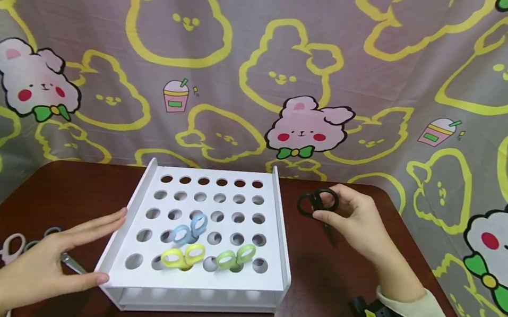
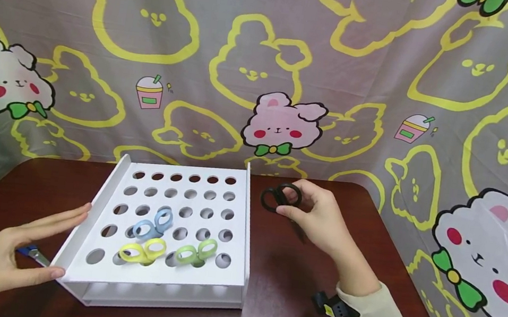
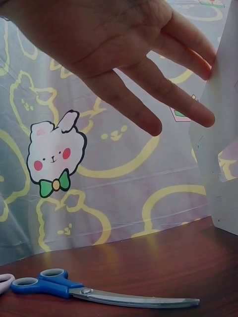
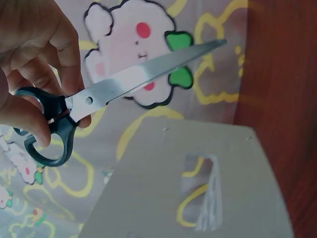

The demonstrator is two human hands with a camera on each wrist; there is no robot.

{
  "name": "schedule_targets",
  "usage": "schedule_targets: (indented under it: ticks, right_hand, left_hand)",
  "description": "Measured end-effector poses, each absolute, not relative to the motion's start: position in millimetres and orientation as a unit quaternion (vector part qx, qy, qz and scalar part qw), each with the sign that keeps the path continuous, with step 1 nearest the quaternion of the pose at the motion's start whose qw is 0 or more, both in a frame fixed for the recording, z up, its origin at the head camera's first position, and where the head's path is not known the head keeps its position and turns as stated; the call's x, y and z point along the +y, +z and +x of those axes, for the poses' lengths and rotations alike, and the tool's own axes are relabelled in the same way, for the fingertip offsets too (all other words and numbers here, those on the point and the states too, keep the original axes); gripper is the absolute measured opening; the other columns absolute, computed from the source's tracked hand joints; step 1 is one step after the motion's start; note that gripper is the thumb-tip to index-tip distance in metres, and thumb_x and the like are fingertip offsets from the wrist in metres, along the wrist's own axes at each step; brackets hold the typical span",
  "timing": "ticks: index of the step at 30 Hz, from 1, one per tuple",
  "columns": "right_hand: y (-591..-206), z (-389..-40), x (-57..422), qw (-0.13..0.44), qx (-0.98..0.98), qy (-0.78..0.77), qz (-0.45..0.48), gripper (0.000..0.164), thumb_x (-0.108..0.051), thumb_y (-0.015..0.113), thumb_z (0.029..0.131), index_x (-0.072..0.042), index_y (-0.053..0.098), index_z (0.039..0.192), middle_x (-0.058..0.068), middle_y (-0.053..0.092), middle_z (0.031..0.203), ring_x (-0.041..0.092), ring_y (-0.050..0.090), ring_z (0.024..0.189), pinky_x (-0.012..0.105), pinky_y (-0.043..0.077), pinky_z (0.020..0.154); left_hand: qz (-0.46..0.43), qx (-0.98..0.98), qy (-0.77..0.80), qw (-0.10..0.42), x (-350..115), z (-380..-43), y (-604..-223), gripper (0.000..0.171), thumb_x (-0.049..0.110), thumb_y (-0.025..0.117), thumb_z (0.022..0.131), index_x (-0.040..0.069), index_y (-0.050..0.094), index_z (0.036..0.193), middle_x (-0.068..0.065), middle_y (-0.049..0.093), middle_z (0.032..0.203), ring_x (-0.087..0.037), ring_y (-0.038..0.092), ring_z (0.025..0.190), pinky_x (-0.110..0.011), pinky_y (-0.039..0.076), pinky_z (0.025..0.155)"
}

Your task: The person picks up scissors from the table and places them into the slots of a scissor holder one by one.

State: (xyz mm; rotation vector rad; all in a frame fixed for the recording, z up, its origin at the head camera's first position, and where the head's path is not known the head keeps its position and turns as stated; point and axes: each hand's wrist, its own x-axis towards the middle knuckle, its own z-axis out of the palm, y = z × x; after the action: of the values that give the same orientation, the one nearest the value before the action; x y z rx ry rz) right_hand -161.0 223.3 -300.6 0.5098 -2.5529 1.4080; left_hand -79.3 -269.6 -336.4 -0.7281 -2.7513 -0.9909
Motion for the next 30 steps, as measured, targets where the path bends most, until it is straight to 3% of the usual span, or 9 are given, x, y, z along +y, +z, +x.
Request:
schedule_targets:
  ticks: [7,20,30]
  right_hand:
    - [-286,-150,212,0.139,-0.845,0.482,0.186,0.022,-0.001,0.081,0.080,-0.003,0.066,0.096,0.002,0.060,0.087,0.005,0.065,0.073,0.020,0.053,0.064]
    - [-261,-145,186,0.168,-0.803,0.525,0.229,0.027,0.009,0.079,0.076,0.003,0.067,0.100,0.002,0.062,0.086,0.008,0.067,0.070,0.020,0.055,0.064]
    - [-252,-141,172,0.169,-0.757,0.580,0.247,0.031,0.013,0.076,0.077,0.006,0.064,0.106,-0.005,0.071,0.090,0.011,0.073,0.082,0.025,0.059,0.075]
  left_hand:
    - [-0.243,-0.912,-0.324,0.068,-269,-80,-337,0.086,0.018,0.089,0.072,0.024,0.049,0.148,0.014,0.041,0.156,0.018,0.029,0.136,0.004,0.020,0.095]
    - [-0.243,-0.911,-0.326,0.071,-270,-80,-340,0.087,0.017,0.089,0.071,0.024,0.048,0.148,0.015,0.041,0.156,0.019,0.029,0.136,0.003,0.020,0.095]
    - [-0.236,-0.912,-0.328,0.066,-271,-81,-341,0.087,0.018,0.089,0.072,0.025,0.048,0.148,0.015,0.040,0.157,0.019,0.029,0.136,0.004,0.020,0.095]
